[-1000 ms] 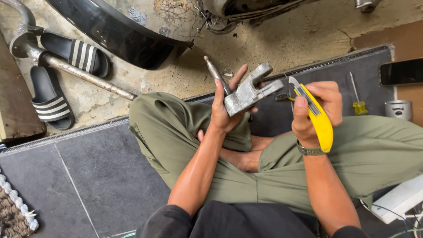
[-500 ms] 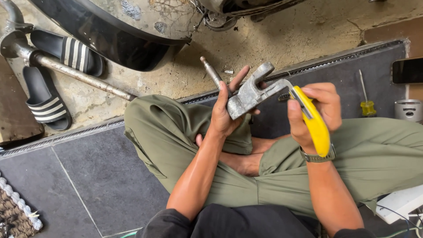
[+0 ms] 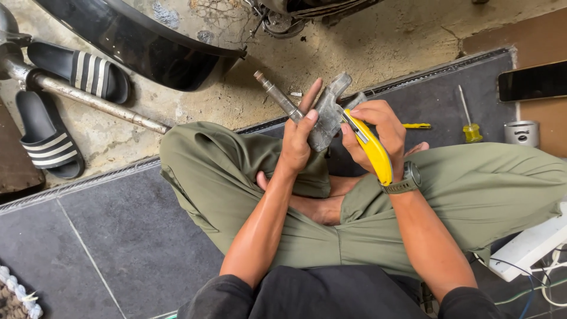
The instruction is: The person sits on the floor and cleans a metal motorcycle part using a yellow utility knife. They scrape the surface of the part to remove dirt and grime, then switch to a yellow brush to scrub the part further.
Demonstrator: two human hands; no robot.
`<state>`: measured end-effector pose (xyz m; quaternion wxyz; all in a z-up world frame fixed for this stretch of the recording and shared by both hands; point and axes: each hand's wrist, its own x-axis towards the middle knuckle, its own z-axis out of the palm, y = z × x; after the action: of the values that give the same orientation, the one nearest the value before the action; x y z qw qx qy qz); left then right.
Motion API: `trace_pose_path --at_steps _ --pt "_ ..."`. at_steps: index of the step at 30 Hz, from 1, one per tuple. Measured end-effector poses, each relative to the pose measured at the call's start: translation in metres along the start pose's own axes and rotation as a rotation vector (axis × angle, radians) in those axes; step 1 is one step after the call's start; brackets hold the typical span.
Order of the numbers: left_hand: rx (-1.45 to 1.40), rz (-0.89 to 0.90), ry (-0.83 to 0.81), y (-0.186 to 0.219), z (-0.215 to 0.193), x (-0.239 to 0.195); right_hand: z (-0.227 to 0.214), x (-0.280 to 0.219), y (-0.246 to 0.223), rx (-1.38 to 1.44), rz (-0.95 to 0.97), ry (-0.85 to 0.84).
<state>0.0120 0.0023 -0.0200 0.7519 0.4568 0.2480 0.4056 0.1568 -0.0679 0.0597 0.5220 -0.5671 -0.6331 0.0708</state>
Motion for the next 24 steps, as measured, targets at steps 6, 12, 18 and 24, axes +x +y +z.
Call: trace_pose_path --at_steps 6,12,18,24 --pt "0.235 0.023 0.006 0.005 0.001 -0.009 0.003 0.004 -0.003 -0.064 -0.044 0.012" --pt "0.282 -0.022 0.057 -0.008 0.006 -0.015 0.002 -0.001 0.001 -0.174 -0.049 -0.028" --pt "0.341 -0.03 0.134 -0.036 0.01 -0.029 0.006 -0.006 -0.001 -0.156 0.036 -0.02" --pt "0.349 -0.045 0.15 -0.037 0.009 -0.03 0.006 -0.012 0.004 -0.111 0.082 -0.027"
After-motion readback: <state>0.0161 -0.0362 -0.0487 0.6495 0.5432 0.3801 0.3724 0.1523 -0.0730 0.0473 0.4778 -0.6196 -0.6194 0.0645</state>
